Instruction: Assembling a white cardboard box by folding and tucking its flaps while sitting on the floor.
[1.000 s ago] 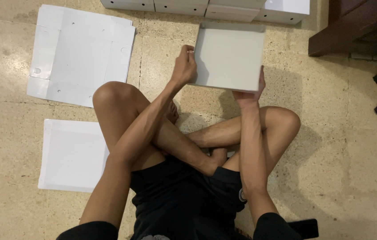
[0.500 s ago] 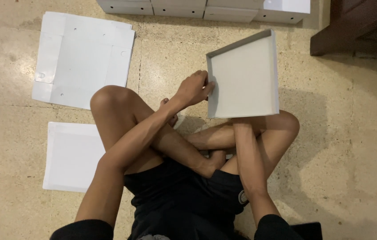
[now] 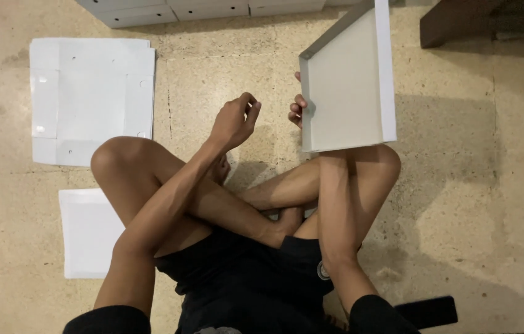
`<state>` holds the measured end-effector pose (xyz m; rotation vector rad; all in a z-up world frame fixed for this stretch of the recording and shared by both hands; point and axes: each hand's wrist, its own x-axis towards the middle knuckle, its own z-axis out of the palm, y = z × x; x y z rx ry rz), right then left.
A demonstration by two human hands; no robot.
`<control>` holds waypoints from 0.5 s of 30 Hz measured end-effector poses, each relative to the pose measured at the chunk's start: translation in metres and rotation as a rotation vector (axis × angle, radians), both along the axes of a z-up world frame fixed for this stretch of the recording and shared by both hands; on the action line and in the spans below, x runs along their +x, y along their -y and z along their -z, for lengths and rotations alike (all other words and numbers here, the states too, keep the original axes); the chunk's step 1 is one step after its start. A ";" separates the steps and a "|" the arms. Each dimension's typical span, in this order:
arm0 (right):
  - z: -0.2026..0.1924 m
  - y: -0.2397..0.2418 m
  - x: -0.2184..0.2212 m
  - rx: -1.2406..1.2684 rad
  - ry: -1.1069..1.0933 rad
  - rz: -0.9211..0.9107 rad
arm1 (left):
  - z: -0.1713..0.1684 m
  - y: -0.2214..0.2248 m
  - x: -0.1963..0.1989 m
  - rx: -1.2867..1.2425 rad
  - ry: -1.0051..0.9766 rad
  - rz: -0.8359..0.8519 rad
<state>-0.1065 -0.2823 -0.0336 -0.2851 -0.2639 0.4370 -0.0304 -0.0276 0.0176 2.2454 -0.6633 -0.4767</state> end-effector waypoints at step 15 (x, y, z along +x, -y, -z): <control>0.053 0.031 -0.006 0.306 0.140 0.316 | 0.097 0.131 0.164 0.233 0.621 0.157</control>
